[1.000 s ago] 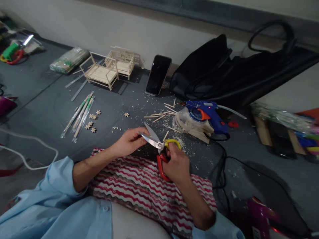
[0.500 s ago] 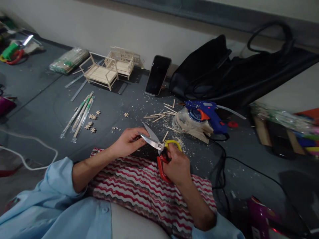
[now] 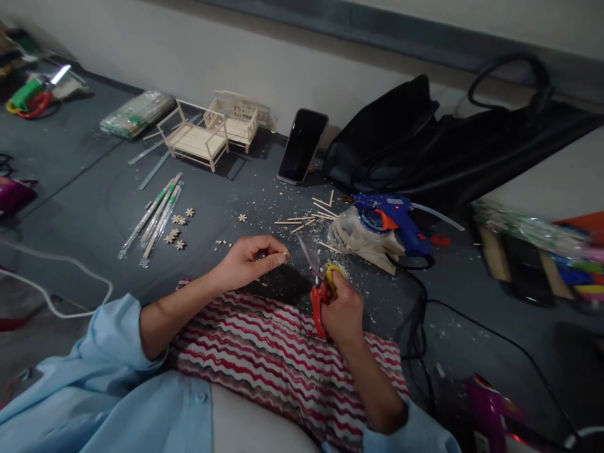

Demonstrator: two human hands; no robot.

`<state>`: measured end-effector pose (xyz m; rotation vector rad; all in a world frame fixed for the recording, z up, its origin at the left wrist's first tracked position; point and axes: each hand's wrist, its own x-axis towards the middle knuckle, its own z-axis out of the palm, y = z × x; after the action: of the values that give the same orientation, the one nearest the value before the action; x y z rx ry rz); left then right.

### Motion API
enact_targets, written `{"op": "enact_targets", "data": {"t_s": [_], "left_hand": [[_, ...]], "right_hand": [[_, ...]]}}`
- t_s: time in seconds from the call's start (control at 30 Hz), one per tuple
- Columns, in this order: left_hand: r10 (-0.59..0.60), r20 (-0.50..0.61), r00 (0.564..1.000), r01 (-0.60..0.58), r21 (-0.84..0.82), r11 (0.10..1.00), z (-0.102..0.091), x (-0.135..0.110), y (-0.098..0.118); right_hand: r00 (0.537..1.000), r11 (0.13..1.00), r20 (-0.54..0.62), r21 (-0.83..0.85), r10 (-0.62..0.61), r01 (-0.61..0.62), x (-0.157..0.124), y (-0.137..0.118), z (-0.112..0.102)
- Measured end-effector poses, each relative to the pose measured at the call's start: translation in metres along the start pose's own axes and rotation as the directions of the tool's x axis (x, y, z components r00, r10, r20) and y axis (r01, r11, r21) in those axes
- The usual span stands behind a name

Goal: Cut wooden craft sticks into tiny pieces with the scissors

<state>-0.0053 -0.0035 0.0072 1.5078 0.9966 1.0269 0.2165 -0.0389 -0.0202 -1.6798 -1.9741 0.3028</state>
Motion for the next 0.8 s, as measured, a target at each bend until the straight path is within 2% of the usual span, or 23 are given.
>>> {"op": "enact_targets", "data": {"t_s": [0.37,0.57,0.8], "left_hand": [[0.015,-0.024,1.0,-0.016,-0.023,1.0,0.002,-0.001,-0.008],[0.05,-0.048,0.998,-0.047,0.056,0.997,0.003,-0.003,-0.007],[0.146,-0.076,0.986,-0.133,0.151,0.98,0.002,-0.002,-0.004]], "right_hand": [[0.995,0.99,0.073,-0.117,-0.07,0.078,-0.001,-0.013,-0.003],[0.992,0.991,0.1,-0.102,-0.076,0.087,-0.001,-0.012,-0.004],[0.994,0.985,0.079,-0.146,-0.077,0.088,-0.003,-0.013,-0.002]]}}
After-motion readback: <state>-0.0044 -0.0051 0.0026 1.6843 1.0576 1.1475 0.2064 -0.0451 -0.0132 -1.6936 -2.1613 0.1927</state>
